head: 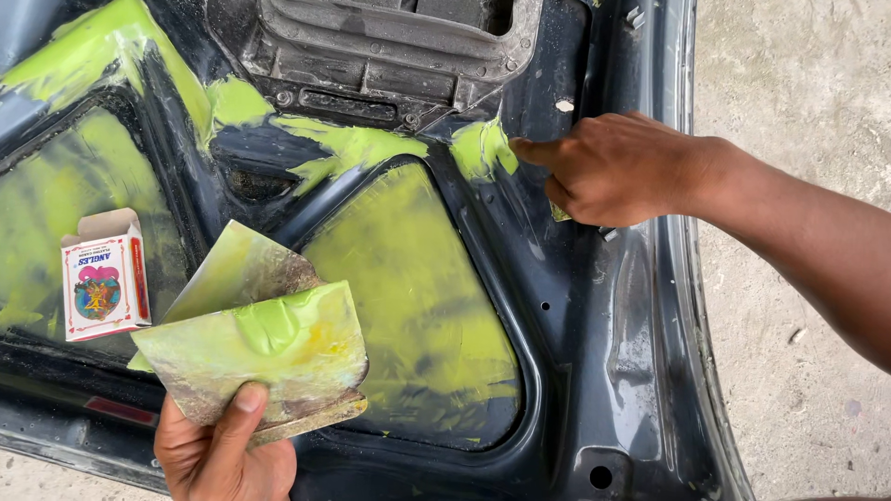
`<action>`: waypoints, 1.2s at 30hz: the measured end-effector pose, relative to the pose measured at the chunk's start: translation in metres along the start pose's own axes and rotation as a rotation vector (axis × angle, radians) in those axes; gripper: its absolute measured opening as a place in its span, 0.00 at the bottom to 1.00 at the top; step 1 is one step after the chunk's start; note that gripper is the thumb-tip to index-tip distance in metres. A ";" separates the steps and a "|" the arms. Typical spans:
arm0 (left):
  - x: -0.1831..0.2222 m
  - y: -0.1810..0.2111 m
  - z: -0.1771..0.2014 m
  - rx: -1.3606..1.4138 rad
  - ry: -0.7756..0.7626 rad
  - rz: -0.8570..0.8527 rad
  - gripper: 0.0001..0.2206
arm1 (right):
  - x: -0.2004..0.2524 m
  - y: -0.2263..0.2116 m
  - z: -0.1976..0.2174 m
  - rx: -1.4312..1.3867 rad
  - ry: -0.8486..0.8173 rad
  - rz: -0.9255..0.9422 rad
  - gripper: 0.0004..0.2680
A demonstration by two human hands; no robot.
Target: The person applies a green paste to a car door panel using a small rectangular card, spreading it into the crevices and contours of the metal surface. They use a larger card to hold the paste and transfer it to the smaller card for application.
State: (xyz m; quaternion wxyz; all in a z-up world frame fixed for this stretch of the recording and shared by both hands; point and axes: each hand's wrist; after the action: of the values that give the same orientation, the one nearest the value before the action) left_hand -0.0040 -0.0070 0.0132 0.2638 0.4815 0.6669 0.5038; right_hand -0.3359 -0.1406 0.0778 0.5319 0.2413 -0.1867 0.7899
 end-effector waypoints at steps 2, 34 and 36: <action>0.000 -0.002 0.003 0.012 -0.013 -0.004 0.28 | 0.000 -0.002 0.000 0.052 -0.014 -0.039 0.22; -0.002 -0.010 0.014 0.043 -0.070 0.027 0.26 | -0.029 0.006 0.021 -0.989 -0.100 -0.399 0.23; -0.002 -0.012 0.017 0.048 -0.070 0.029 0.26 | -0.030 0.009 0.015 -0.976 -0.093 -0.368 0.24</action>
State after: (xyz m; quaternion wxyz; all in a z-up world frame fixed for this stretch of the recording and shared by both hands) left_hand 0.0062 -0.0021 -0.0036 0.2680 0.5147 0.6620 0.4743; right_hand -0.3317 -0.1745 0.0728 0.7037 0.0291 -0.5110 0.4929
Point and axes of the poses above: each hand's wrist, its own x-axis away from the middle knuckle, its own z-axis out of the back of the hand, y = z × x, and after that the axes turned 3 degrees about -y, right-handed
